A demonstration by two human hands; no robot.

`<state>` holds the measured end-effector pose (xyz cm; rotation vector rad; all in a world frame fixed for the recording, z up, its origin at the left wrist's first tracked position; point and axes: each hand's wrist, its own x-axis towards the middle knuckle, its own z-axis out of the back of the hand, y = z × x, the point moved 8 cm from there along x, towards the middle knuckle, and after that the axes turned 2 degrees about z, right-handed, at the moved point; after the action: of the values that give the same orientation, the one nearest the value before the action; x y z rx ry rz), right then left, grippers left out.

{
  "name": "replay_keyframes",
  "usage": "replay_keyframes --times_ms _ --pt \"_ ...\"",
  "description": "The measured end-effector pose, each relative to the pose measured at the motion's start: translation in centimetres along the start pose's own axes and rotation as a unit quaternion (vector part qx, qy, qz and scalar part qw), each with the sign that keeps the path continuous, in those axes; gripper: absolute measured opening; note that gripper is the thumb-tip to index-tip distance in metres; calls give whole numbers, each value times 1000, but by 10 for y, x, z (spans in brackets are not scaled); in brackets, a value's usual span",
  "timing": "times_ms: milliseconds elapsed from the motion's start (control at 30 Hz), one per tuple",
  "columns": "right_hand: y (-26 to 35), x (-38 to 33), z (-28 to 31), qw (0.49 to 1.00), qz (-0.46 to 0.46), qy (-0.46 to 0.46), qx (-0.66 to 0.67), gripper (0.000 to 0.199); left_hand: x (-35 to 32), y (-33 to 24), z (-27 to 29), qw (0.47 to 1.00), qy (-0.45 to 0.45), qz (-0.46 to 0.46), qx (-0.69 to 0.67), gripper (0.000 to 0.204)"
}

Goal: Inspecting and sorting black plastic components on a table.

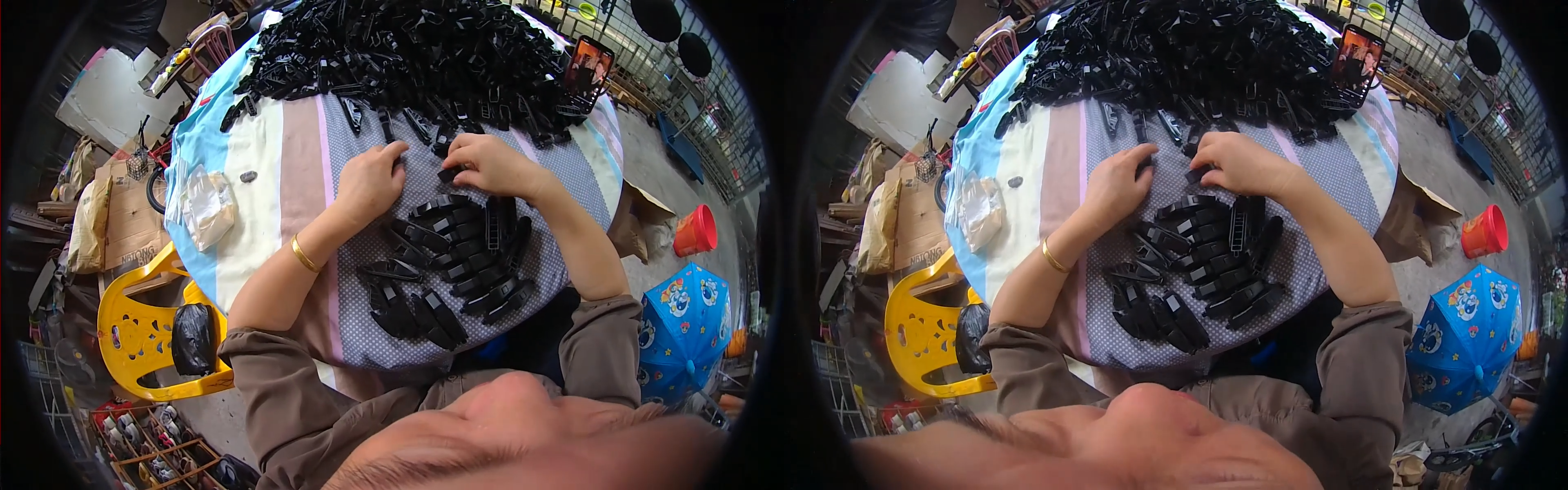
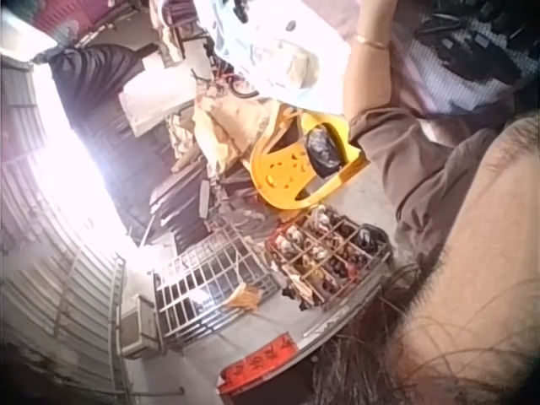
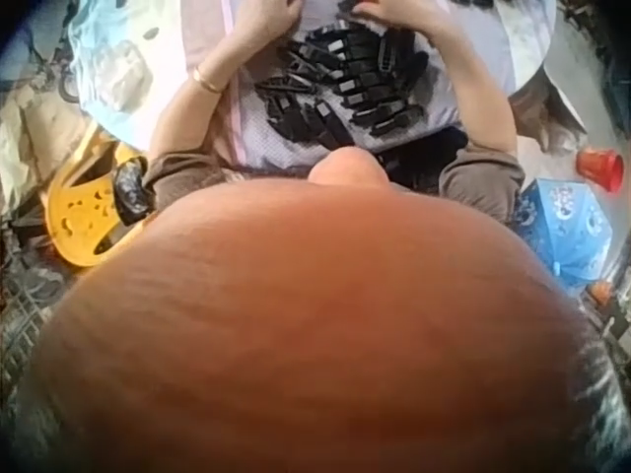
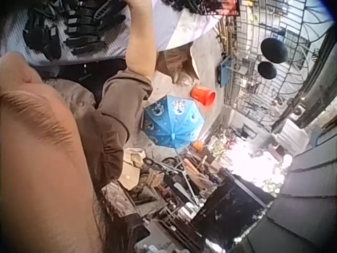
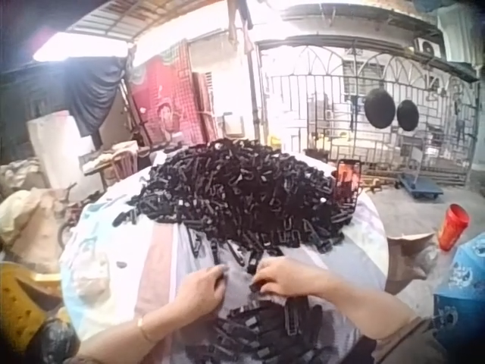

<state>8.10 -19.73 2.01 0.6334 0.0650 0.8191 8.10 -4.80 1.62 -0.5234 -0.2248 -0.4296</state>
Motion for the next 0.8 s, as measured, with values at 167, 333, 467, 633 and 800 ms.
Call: replay_keyframes --times_ms 167,333,467,633,800 --pt "0 -2 3 992 3 -41 -121 25 11 41 -12 965 120 159 -170 35" --pt "-10 1 11 987 22 -116 -111 25 4 28 -1 997 60 11 -37 32" --pt "-1 1 14 985 52 -158 -51 24 -2 -8 10 993 -55 -101 11 24" --pt "7 -1 10 983 57 -127 -116 23 1 0 -5 996 19 -47 -79 26" --pt "12 3 5 982 71 -126 -122 21 4 5 -10 989 62 -16 -134 24"
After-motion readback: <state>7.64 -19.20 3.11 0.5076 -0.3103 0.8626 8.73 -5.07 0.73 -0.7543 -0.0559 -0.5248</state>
